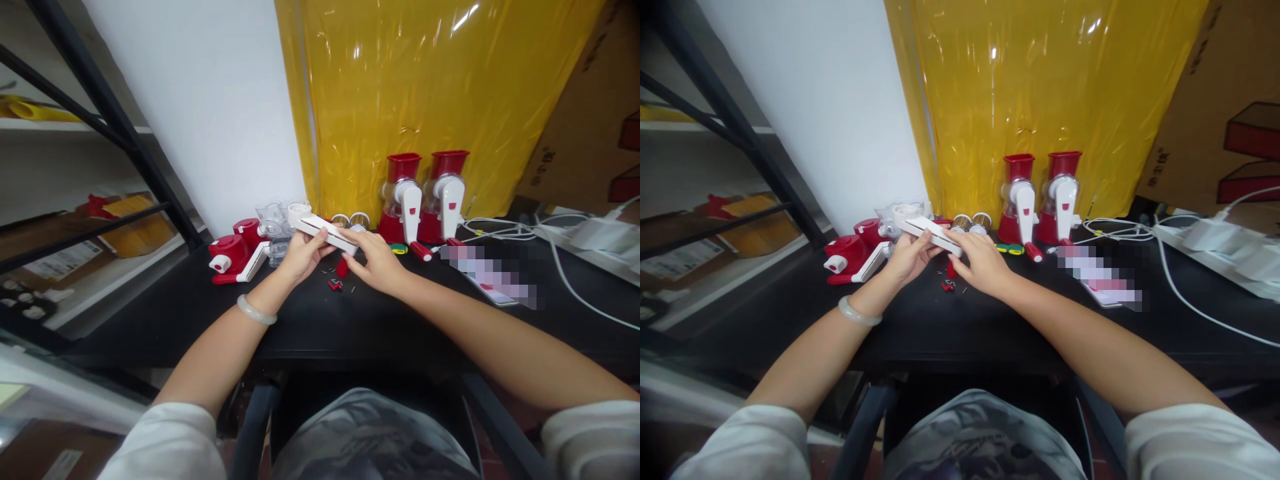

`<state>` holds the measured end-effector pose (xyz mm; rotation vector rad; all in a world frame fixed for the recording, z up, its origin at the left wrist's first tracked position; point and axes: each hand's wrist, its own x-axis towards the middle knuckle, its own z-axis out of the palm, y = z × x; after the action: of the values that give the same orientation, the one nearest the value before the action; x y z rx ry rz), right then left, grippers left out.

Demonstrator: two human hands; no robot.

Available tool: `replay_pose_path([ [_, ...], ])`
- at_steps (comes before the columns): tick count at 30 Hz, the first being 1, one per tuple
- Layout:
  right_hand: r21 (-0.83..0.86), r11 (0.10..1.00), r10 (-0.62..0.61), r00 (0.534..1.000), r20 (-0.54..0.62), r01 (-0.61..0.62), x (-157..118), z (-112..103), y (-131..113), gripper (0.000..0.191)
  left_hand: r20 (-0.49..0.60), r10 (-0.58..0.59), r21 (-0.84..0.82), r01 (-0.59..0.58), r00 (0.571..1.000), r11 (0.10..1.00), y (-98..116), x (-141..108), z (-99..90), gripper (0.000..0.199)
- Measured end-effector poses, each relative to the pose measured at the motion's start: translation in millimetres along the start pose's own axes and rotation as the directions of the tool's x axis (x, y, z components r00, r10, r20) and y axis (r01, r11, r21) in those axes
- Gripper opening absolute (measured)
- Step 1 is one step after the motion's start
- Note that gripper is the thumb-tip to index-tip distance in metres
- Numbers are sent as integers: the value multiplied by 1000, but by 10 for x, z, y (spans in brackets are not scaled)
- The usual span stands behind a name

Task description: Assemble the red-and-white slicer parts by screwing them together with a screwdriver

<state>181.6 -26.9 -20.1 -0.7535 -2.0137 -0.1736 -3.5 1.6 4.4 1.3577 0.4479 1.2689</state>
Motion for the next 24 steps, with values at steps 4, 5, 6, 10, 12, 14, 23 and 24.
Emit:
replay_pose_path([
  [4, -7, 1000, -16, 1000, -20, 16, 0, -3, -8, 50, 26, -2, 13, 1, 1000, 1000, 32, -23, 29, 36],
  [5, -5, 1000, -19, 1000, -25, 19, -1, -1, -9, 50, 25, -3, 12, 3, 1000, 1000, 38, -27, 37, 35],
  [6, -2, 1000, -21, 999, -30, 21, -3, 1, -9, 49, 21, -5, 11, 5, 1000, 1000, 43, -31, 44, 35],
  [10, 7, 1000, -21, 999, -40, 21, -11, 17, 5, 47, 13, -31, -1, 31, 999, 1000, 49, -42, 62, 34],
  [12, 12, 1000, -22, 999, -45, 22, -14, 25, 15, 45, 7, -37, -8, 37, 999, 999, 46, -44, 65, 33],
  [14, 17, 1000, -22, 999, -50, 23, -16, 31, 22, 43, 4, -39, -13, 40, 999, 999, 38, -43, 63, 32],
  [23, 15, 1000, -17, 999, -46, 18, -22, 51, 41, 39, 0, -73, -49, 72, 997, 996, -6, -25, 28, 35],
  [24, 13, 1000, -15, 999, -45, 16, -24, 53, 42, 39, -2, -76, -48, 75, 997, 996, -6, -24, 26, 35],
])
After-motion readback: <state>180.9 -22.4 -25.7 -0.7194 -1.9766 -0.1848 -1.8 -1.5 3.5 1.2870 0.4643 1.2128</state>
